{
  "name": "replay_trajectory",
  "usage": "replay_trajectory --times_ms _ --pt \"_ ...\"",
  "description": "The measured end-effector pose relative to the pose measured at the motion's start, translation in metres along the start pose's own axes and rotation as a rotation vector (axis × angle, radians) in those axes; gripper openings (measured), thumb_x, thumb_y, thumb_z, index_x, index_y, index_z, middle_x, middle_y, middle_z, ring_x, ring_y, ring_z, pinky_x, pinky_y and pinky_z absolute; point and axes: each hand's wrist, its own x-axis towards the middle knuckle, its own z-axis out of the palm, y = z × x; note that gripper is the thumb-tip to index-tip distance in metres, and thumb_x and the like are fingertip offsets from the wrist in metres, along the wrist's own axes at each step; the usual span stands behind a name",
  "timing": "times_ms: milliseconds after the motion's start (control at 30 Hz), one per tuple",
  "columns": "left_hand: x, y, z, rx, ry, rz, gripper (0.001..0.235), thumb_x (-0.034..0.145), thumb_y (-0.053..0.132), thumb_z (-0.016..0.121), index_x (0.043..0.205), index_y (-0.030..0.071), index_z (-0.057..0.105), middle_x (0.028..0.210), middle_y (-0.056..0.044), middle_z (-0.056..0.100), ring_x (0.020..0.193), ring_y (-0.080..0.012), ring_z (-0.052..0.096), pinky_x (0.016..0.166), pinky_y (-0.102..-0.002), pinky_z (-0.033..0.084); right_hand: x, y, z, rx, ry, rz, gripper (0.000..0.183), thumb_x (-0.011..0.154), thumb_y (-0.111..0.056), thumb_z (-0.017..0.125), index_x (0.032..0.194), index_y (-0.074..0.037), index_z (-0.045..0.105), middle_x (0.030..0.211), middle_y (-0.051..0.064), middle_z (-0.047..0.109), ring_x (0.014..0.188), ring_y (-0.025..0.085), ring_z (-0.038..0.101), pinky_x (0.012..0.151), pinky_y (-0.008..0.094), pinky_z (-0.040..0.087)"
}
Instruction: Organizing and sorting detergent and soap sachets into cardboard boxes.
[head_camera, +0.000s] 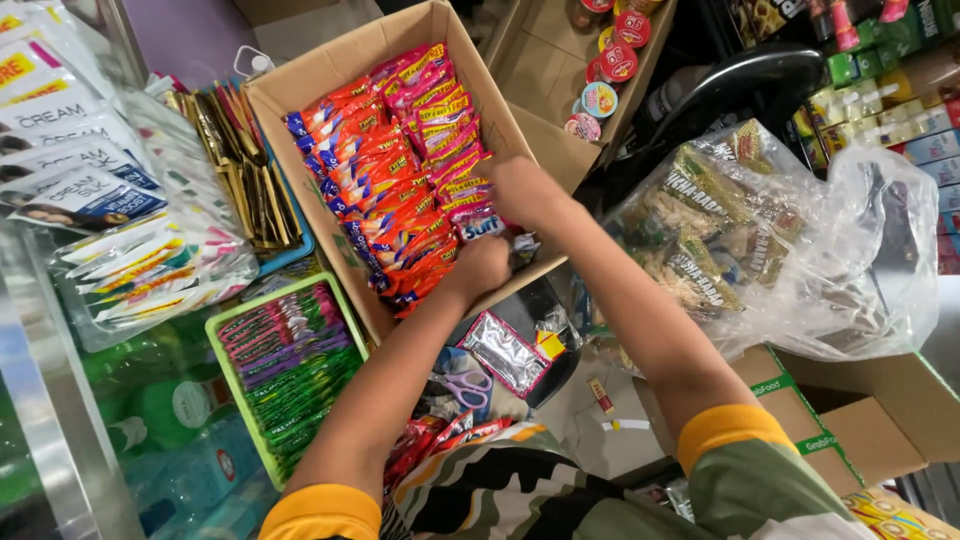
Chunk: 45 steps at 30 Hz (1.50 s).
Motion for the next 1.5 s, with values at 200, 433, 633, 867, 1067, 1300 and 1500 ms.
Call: replay_trajectory --times_ms 200,433,633,867,1067,1300,1500 --pt "0.019 0.048 -0.055 0.271 -0.442 -0.329 0.030 0.081 0.027 0.071 0.107 0.014 0.078 0.122 -0.013 0.072 0.114 -0.0287 0.069 0.097 -0.042 0.056 0.028 0.021 0.080 -0.599 0.016 -0.353 0.028 0.073 -0.015 0.068 0.100 -0.010 0.074 0.099 0.010 0.075 0.097 0.030 0.071 0.080 0.044 0.054" --pt "0.028 -0.012 0.019 0.277 -0.263 -0.113 0.034 0.085 0.029 0.064 0.116 0.020 0.076 0.123 -0.012 0.071 0.112 -0.0299 0.068 0.093 -0.046 0.054 0.040 0.033 0.113 -0.820 -0.158 -0.407 0.020 0.093 -0.020 0.061 0.103 -0.013 0.077 0.104 0.007 0.074 0.107 0.027 0.066 0.093 0.047 0.048" --pt "0.021 -0.029 0.007 0.201 -0.207 -0.086 0.034 0.078 0.031 0.074 0.105 0.011 0.077 0.115 -0.018 0.072 0.107 -0.0361 0.068 0.092 -0.046 0.055 0.039 0.019 0.101 -0.850 -0.060 -0.327 0.024 0.086 -0.027 0.062 0.097 -0.013 0.079 0.122 0.011 0.067 0.116 0.029 0.061 0.090 0.046 0.049" --pt "0.011 -0.002 -0.031 -0.014 -0.095 -0.249 0.038 0.070 0.024 0.083 0.102 0.006 0.074 0.105 -0.020 0.073 0.100 -0.0383 0.069 0.088 -0.047 0.057 0.044 0.041 0.119 -0.757 -0.116 -0.180 0.020 0.089 -0.016 0.063 0.099 -0.007 0.078 0.128 0.021 0.065 0.103 0.031 0.069 0.090 0.046 0.051" --pt "0.015 -0.003 -0.024 0.063 -0.213 -0.283 0.046 0.064 0.010 0.081 0.109 0.006 0.070 0.111 -0.023 0.070 0.103 -0.0383 0.069 0.088 -0.046 0.057 0.048 0.053 0.121 -0.696 -0.126 -0.215 0.019 0.086 -0.013 0.064 0.101 -0.006 0.074 0.095 0.013 0.074 0.095 0.028 0.072 0.102 0.051 0.047" --pt "0.019 0.003 -0.030 0.087 -0.142 -0.231 0.037 0.076 0.018 0.079 0.108 0.004 0.071 0.114 -0.022 0.071 0.106 -0.0388 0.069 0.091 -0.046 0.057 0.043 0.024 0.073 -0.600 0.054 -0.280 0.018 0.082 -0.011 0.064 0.096 -0.008 0.073 0.099 0.011 0.073 0.100 0.027 0.070 0.098 0.046 0.045" --pt "0.033 0.011 -0.045 -0.069 -0.038 -0.490 0.023 0.077 0.010 0.074 0.100 0.009 0.077 0.100 -0.021 0.075 0.096 -0.0383 0.073 0.085 -0.047 0.059 0.043 0.022 0.060 -0.613 0.170 -0.231 0.023 0.083 -0.012 0.062 0.104 -0.007 0.070 0.098 0.009 0.071 0.097 0.025 0.068 0.095 0.045 0.045"
